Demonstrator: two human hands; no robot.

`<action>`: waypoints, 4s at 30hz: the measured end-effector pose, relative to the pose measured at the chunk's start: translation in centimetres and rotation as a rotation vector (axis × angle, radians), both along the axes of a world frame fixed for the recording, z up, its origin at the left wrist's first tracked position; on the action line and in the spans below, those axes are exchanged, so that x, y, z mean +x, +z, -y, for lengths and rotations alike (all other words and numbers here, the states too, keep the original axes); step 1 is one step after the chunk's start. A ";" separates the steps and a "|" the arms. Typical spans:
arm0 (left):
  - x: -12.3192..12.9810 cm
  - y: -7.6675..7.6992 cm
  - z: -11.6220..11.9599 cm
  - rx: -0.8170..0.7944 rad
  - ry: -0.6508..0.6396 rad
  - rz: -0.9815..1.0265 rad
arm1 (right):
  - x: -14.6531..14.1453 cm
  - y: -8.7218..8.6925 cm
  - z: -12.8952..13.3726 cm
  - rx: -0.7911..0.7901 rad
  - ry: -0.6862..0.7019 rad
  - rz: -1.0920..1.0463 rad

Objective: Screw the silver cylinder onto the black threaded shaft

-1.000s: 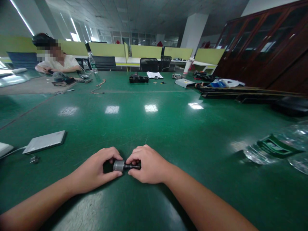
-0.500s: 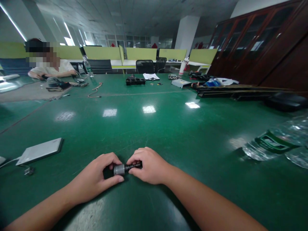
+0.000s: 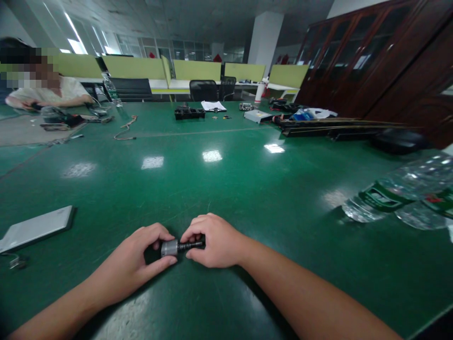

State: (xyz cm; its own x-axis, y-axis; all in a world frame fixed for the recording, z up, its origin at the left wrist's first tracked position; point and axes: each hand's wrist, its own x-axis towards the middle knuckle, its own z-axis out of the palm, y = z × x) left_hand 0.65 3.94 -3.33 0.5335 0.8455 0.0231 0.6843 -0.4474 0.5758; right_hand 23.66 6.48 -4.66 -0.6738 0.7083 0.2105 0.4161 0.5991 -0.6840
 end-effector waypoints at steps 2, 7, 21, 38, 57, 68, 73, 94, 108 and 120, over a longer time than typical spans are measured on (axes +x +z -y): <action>-0.1 -0.1 0.1 0.004 0.001 -0.003 | -0.1 -0.1 0.0 -0.004 -0.001 -0.005; -0.3 -0.1 0.3 0.006 0.032 0.004 | -0.4 0.0 0.0 -0.011 -0.014 0.002; 0.2 0.5 0.7 0.015 0.051 -0.009 | -0.2 0.4 0.4 0.030 -0.022 0.024; 0.2 0.5 1.1 0.023 0.058 -0.001 | -0.2 0.3 0.4 0.087 0.001 -0.010; 0.0 0.7 1.2 0.071 -0.027 0.011 | -0.5 0.2 0.6 0.036 -0.035 -0.007; 0.0 0.5 1.2 0.090 -0.046 -0.007 | -0.5 0.3 0.5 0.086 -0.005 0.028; 0.1 0.8 1.3 0.085 -0.040 -0.015 | -0.4 0.4 0.6 0.124 0.006 0.032; -0.3 0.3 1.2 0.079 -0.020 0.014 | 0.1 0.7 0.7 0.093 -0.041 0.039; -0.5 0.2 1.4 0.067 0.009 0.036 | 2.6 1.1 -0.7 -0.001 -0.087 0.097; -0.8 0.4 1.0 0.055 -0.073 0.133 | -1.2 0.3 1.6 0.041 -0.030 -0.012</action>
State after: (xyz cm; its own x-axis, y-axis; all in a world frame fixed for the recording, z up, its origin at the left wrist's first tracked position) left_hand -0.11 2.91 -2.88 0.5827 0.8001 0.1427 0.5681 -0.5265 0.6325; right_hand 22.47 4.89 -4.40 -0.6497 0.7186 0.2479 0.4263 0.6144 -0.6639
